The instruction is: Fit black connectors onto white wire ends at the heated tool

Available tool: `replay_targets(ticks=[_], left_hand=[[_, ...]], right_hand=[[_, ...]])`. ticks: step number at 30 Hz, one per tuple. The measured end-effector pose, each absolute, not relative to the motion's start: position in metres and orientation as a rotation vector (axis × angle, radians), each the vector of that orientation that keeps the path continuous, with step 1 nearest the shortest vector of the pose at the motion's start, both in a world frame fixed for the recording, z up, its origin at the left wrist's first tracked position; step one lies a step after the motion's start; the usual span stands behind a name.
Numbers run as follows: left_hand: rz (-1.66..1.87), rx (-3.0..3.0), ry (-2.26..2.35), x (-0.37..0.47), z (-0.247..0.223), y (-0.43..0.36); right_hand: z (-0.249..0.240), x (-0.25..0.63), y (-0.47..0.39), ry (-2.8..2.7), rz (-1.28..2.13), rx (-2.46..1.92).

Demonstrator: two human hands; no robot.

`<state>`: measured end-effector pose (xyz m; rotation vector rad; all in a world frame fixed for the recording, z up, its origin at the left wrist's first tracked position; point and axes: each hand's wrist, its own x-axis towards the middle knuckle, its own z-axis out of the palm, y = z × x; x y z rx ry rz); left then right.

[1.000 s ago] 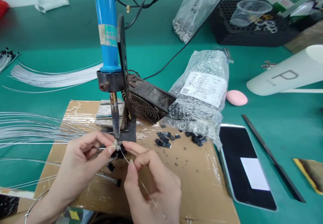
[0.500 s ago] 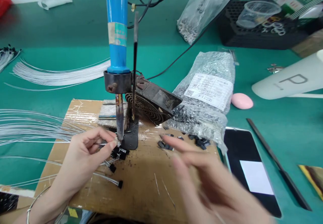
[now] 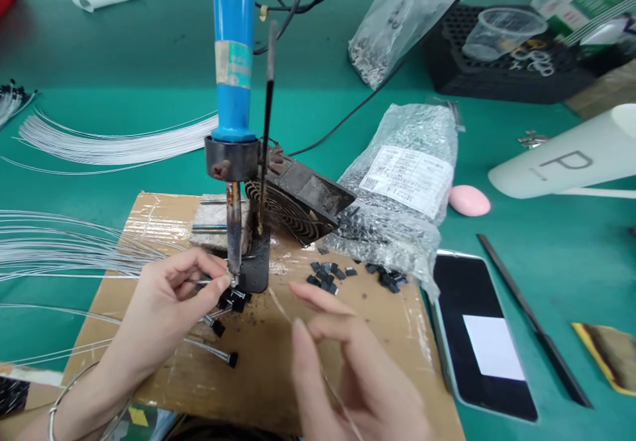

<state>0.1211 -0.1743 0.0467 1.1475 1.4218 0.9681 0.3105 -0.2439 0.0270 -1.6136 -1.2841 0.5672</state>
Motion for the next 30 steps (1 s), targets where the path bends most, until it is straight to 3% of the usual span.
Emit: replay_targets(ticks=[6, 30], left_hand=[[0.959, 1.157, 1.416, 0.123, 0.050, -0.174], [0.981, 1.145, 1.430, 0.126, 0.060, -0.170]], right_hand=[[0.031, 0.274, -0.231, -1.288, 0.803, -1.536], [0.032, 0.276, -0.227, -1.226, 0.868, -1.546]])
